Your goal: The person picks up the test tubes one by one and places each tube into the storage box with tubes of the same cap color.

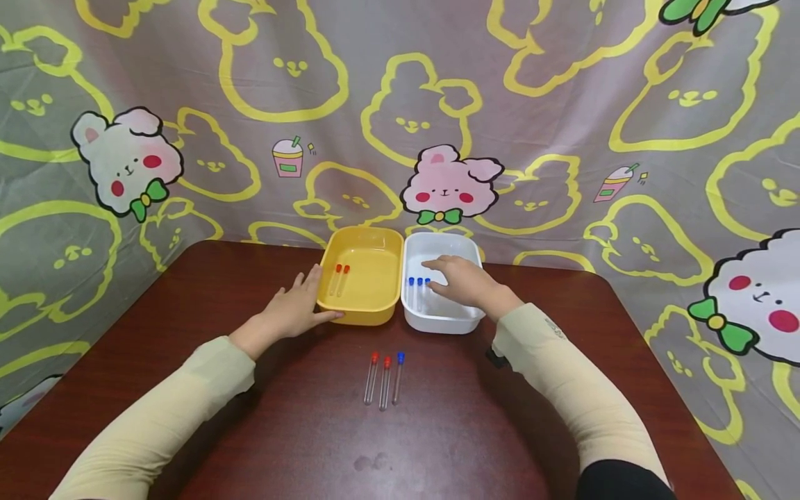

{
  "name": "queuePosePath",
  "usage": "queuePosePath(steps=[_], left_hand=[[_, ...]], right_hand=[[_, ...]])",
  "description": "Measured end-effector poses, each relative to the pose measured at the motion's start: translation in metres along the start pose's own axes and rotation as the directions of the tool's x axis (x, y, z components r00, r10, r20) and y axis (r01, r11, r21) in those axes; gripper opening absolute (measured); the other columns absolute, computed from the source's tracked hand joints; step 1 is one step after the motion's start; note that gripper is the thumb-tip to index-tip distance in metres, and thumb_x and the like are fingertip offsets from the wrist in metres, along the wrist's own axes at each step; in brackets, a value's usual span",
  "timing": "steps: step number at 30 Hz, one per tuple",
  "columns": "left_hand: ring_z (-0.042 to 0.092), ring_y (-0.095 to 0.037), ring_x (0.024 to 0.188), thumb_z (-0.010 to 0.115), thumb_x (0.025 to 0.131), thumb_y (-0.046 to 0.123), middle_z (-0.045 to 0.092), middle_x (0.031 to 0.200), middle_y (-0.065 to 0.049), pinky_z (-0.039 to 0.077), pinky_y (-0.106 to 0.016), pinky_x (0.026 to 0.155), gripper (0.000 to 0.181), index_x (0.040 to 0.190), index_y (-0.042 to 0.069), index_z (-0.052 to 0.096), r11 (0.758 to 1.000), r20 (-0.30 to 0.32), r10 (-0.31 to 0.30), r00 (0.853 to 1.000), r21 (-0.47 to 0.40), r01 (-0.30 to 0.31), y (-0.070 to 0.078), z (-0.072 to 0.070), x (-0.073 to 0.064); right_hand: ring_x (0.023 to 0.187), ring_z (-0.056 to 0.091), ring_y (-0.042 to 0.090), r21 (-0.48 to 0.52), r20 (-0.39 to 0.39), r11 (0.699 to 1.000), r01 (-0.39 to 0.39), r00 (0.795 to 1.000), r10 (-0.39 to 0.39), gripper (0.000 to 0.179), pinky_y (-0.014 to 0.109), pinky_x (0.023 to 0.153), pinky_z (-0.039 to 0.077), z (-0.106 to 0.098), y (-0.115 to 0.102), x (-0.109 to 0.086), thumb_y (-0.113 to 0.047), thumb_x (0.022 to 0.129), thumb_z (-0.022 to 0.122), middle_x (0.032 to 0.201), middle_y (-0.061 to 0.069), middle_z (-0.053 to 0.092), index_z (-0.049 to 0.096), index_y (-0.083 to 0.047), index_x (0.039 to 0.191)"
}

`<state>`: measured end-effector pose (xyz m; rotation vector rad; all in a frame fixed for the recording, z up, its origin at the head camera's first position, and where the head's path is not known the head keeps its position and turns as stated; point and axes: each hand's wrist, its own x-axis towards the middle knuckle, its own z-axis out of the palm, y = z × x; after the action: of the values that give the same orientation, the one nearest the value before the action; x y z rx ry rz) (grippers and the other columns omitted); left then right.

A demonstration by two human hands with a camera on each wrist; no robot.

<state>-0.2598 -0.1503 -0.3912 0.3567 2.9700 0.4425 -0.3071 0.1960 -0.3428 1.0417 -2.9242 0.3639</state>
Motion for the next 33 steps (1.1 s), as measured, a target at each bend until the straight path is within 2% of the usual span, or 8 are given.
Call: queuePosePath(steps=[9, 18, 26, 33], left_hand=[[0.012, -0.045, 0.153, 0.062, 0.093, 0.067, 0.004, 0.17, -0.019, 0.02, -0.067, 0.116, 0.116, 0.164, 0.0, -0.001, 1.0, -0.008, -0.007, 1.0, 0.01, 0.007, 0.001, -0.001, -0.001], [0.013, -0.047, 0.152, 0.062, 0.094, 0.066, 0.005, 0.17, -0.02, 0.021, -0.068, 0.115, 0.115, 0.163, -0.001, -0.001, 1.0, -0.012, 0.002, 1.0, 0.02, -0.002, 0.002, -0.004, -0.002], [0.013, -0.046, 0.152, 0.063, 0.093, 0.065, 0.004, 0.17, -0.019, 0.021, -0.068, 0.115, 0.115, 0.163, -0.001, 0.0, 1.0, -0.007, -0.003, 1.0, 0.008, 0.003, 0.005, -0.004, -0.004], [0.014, -0.047, 0.152, 0.062, 0.093, 0.067, 0.004, 0.17, -0.02, 0.021, -0.068, 0.115, 0.116, 0.163, -0.001, -0.001, 1.0, -0.01, -0.005, 1.0, 0.007, 0.005, 0.003, -0.002, -0.002]], right_hand=[[0.124, 0.06, 0.035, 0.025, -0.126, 0.998, 0.053, 0.991, -0.05, 0.045, 0.051, 0.105, 0.047, -0.007, -0.023, -0.014, -0.018, 0.098, 0.072, 0.132, 0.018, 0.066, 0.064, 0.0, 0.138], [0.115, 0.065, 0.032, 0.058, -0.193, 0.994, 0.092, 0.978, -0.079, 0.043, 0.05, 0.099, 0.051, -0.012, -0.039, -0.027, -0.019, 0.097, 0.072, 0.127, 0.015, 0.068, 0.066, -0.003, 0.136], [0.111, 0.066, 0.029, 0.109, -0.236, 0.99, 0.09, 0.97, -0.062, 0.042, 0.049, 0.095, 0.054, -0.012, -0.051, -0.04, -0.019, 0.096, 0.074, 0.126, 0.012, 0.069, 0.067, -0.006, 0.136], [0.107, 0.066, 0.029, 0.141, -0.271, 0.983, 0.119, 0.96, -0.077, 0.042, 0.049, 0.092, 0.054, -0.009, -0.061, -0.053, -0.014, 0.095, 0.075, 0.124, 0.011, 0.07, 0.067, -0.005, 0.135]])
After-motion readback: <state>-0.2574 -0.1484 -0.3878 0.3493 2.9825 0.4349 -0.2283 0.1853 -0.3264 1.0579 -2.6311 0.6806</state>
